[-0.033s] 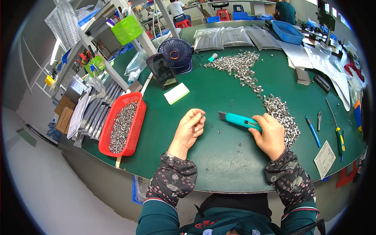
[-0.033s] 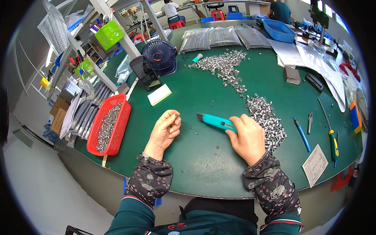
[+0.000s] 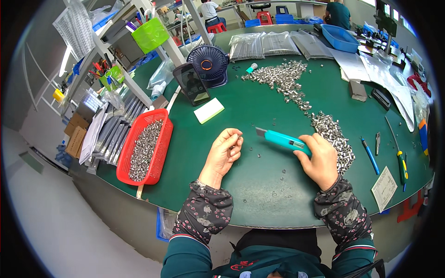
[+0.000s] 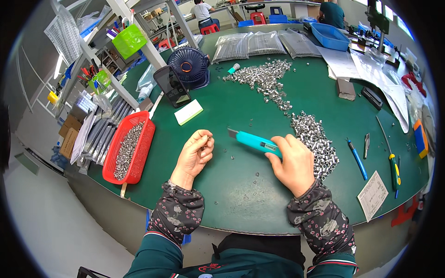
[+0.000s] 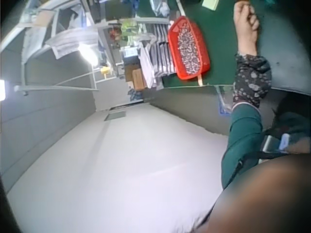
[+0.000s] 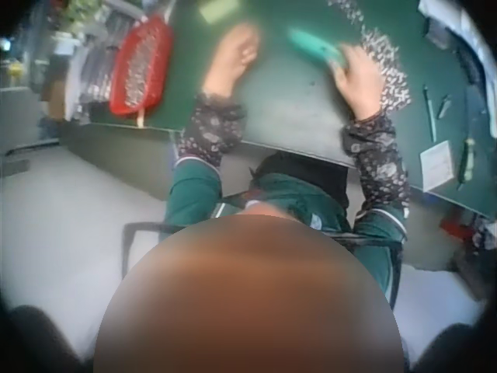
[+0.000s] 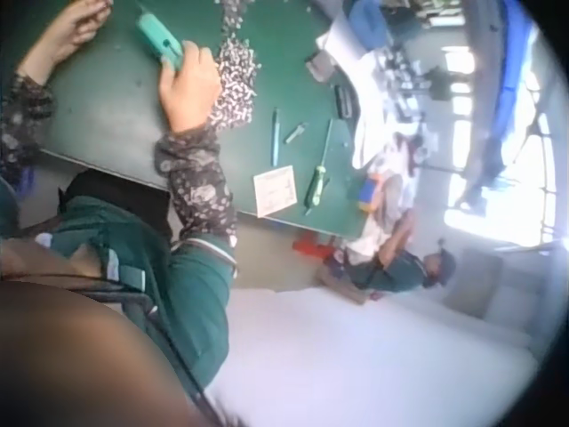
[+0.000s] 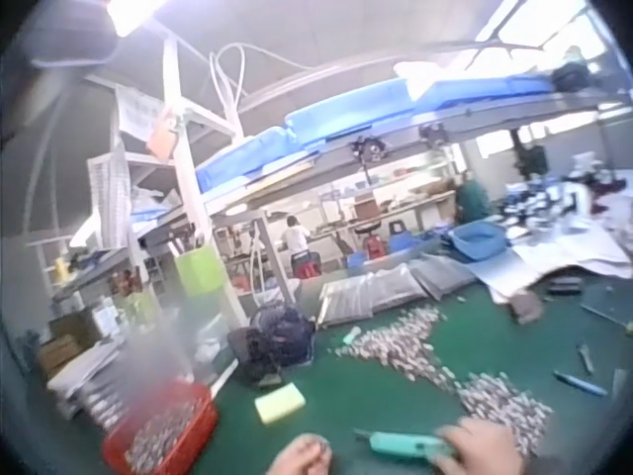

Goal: Trimming excess material from small metallic components using a utility knife at a workstation.

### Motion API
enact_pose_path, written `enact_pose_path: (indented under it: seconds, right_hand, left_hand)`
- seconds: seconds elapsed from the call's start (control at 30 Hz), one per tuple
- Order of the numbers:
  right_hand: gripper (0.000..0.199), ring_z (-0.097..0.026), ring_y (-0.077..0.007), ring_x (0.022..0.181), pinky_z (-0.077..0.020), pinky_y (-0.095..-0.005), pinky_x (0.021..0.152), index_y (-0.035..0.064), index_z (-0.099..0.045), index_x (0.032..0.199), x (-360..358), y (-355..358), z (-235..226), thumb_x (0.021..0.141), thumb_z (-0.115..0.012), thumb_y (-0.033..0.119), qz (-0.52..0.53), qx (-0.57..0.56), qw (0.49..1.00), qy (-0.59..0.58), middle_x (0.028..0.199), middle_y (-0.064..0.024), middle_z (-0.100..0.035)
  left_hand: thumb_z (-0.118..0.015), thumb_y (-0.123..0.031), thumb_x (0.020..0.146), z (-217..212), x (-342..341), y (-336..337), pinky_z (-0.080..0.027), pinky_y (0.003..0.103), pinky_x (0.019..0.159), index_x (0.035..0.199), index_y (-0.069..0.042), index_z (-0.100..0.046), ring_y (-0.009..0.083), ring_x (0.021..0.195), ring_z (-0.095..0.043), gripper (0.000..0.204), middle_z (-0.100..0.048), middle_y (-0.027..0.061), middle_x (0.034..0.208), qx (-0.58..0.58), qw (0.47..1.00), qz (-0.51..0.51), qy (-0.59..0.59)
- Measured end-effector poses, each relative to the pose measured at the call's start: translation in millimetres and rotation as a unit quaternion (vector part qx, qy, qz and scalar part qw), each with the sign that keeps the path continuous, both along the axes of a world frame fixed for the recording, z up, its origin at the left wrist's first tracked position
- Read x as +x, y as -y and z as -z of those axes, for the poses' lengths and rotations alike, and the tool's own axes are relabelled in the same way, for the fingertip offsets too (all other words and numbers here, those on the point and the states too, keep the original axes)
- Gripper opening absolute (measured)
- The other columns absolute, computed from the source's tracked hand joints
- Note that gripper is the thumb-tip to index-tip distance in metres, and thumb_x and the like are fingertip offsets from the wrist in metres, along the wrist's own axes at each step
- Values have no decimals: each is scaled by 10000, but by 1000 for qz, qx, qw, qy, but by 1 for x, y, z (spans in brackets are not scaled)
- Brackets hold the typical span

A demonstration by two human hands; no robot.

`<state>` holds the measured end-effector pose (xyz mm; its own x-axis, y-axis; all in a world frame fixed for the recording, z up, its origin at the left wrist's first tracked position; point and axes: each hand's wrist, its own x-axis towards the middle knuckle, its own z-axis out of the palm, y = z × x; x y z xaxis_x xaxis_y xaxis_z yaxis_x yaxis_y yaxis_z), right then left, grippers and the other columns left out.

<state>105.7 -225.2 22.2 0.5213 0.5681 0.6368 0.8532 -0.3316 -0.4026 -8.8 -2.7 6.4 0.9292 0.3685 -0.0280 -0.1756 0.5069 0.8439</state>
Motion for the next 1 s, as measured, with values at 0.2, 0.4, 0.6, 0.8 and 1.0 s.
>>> enact_pose_path:
  seconds: [0.2,0.4,0.6,0.8,1.0]
  right_hand:
    - [255,-532,-247,549,-416,-329,508,30,-574,842,1,0,4,653,-667,173,-50,34,992,-112,702,-104,-545]
    - [243,-558,-265,599,-435,-331,535,31,-583,822,-1,0,2,653,-661,188,-82,21,980,-181,709,-114,-563]
    - [267,-575,-264,625,-447,-328,560,32,-597,838,-2,1,-2,658,-660,219,-93,3,968,-231,735,-125,-584]
    - [272,-581,-232,599,-446,-314,556,33,-604,847,-1,2,-4,670,-656,232,-104,-29,951,-291,699,-125,-594]
    - [262,-575,-231,591,-441,-317,541,33,-604,835,3,4,0,667,-660,225,-117,-45,928,-352,689,-115,-585]
  left_hand:
    - [-470,-111,859,3,2,-1,-253,140,359,918,-48,-516,30,490,-361,97,-517,34,770,-7,1000,-15,11]
    - [-522,-88,834,7,3,-1,-267,140,359,933,-44,-510,29,486,-359,109,-523,36,767,27,999,-24,-9]
    - [-553,-85,816,8,2,-1,-261,135,359,913,-42,-519,30,476,-357,111,-524,30,748,8,1000,7,24]
    - [-553,-88,817,8,2,0,-255,138,356,906,-34,-526,28,463,-354,107,-518,17,716,6,999,18,31]
    - [-552,-106,822,8,3,-1,-245,141,358,890,-28,-532,24,465,-354,106,-512,13,704,123,992,-7,-15]
